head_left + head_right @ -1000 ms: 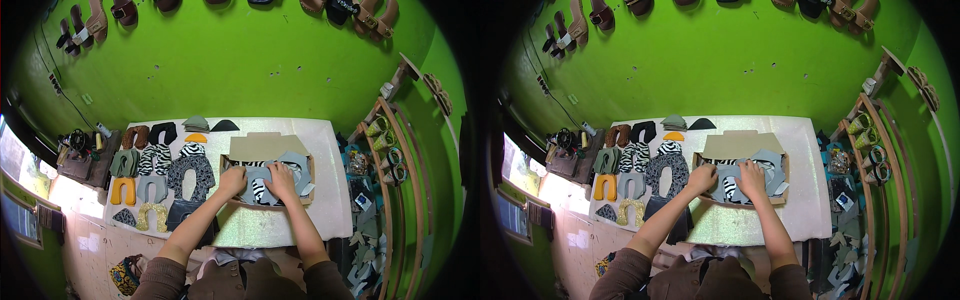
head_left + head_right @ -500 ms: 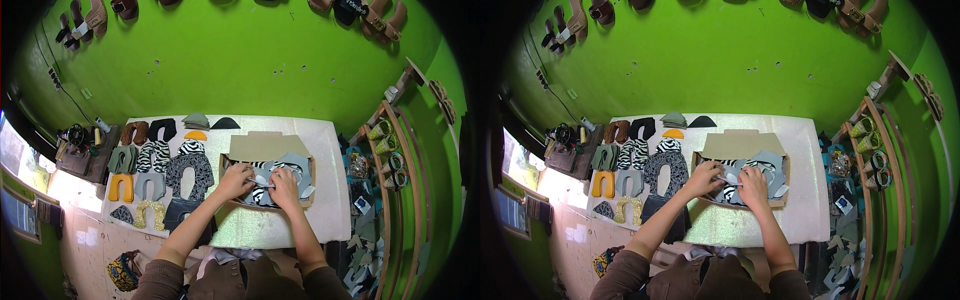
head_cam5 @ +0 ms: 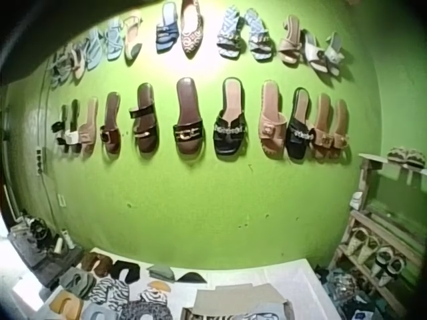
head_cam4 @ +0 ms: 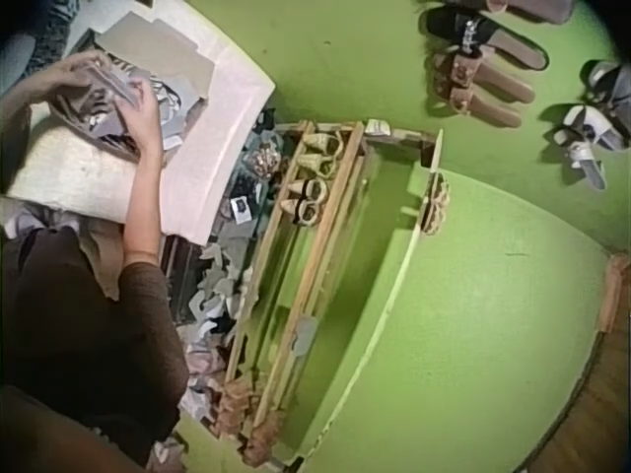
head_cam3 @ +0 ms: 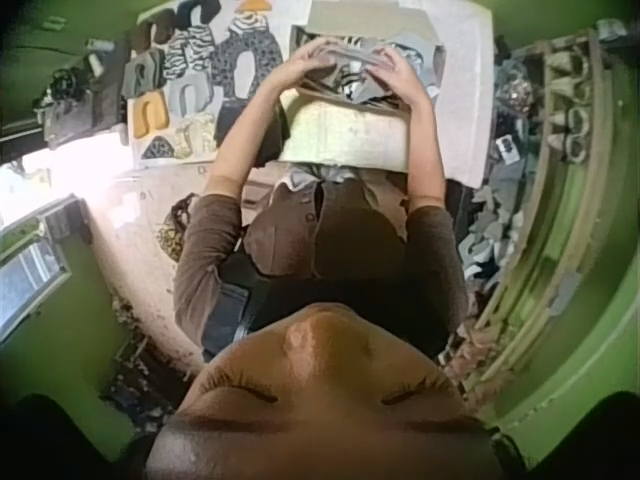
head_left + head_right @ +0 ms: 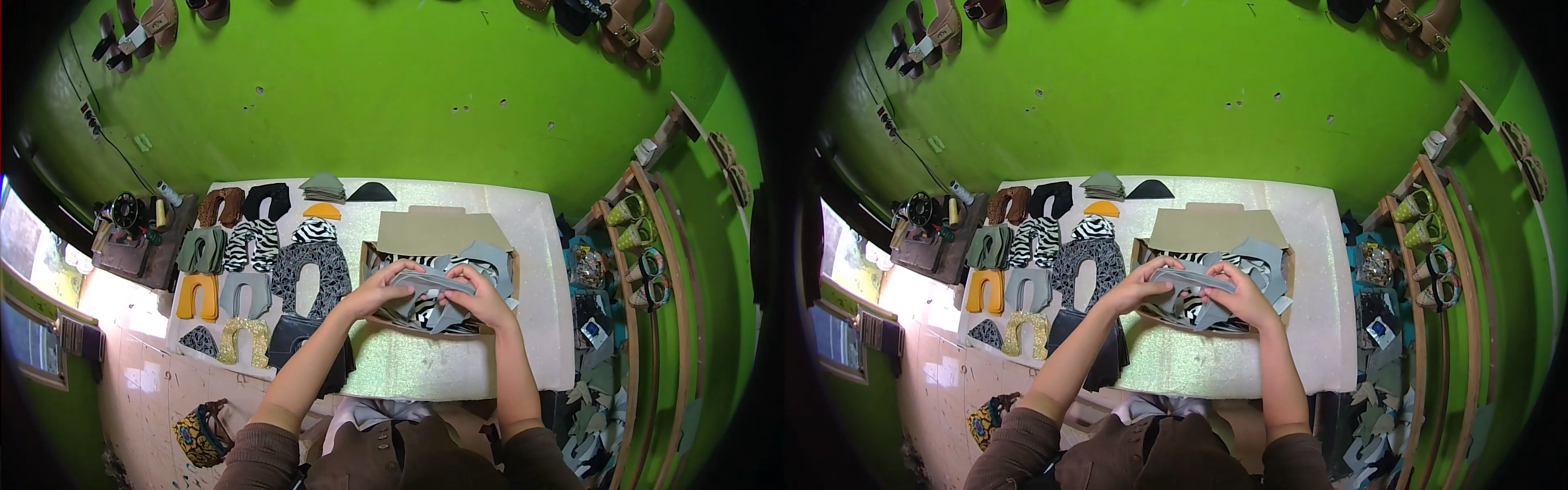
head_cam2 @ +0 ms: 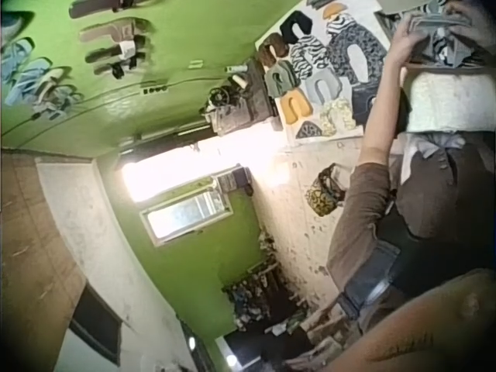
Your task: Sorting various patterned shoe upper components from a box onto a workbench.
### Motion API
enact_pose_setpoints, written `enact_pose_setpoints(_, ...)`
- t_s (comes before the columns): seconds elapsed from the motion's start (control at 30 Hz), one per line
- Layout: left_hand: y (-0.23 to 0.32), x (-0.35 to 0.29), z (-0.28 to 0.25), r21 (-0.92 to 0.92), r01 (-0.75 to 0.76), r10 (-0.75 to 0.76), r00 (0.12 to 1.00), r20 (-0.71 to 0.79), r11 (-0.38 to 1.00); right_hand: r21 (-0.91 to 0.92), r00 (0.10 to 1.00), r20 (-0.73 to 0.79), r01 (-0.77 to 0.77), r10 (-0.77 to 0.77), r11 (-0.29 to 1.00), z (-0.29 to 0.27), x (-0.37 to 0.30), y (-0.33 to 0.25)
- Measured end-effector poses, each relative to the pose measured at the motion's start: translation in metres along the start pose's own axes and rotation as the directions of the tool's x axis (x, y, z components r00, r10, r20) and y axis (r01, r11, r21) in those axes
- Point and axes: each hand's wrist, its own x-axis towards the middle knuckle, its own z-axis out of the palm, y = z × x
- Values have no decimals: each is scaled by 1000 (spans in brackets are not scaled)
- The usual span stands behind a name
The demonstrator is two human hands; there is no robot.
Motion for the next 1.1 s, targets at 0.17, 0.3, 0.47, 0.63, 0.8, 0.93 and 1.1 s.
enact_pose_setpoints(0.17,14,-11,2,-387,193,-123,972,199,902,246,986,27,-164,162,955,10,4,-16)
enact_pose_setpoints(0.3,14,-16,-6,-359,215,-158,971,180,908,170,989,114,-111,93,979,18,9,-15)
enact_pose_setpoints(0.47,16,-34,-34,-525,233,-121,964,239,819,288,975,203,-145,88,947,43,17,-27)
enact_pose_setpoints(0.63,17,-58,-73,-714,308,-57,934,353,628,332,989,125,-112,74,937,84,40,-24)
enact_pose_setpoints(0.8,20,-100,-121,-670,295,-88,942,325,681,-97,996,73,-48,55,994,140,76,-19)
enact_pose_setpoints(0.93,18,-133,-160,-622,345,-192,934,300,703,10,973,129,-193,190,981,184,100,-11)
enact_pose_setpoints(1.1,11,-168,-195,-543,378,-372,920,125,750,-115,962,215,-149,171,982,231,129,21)
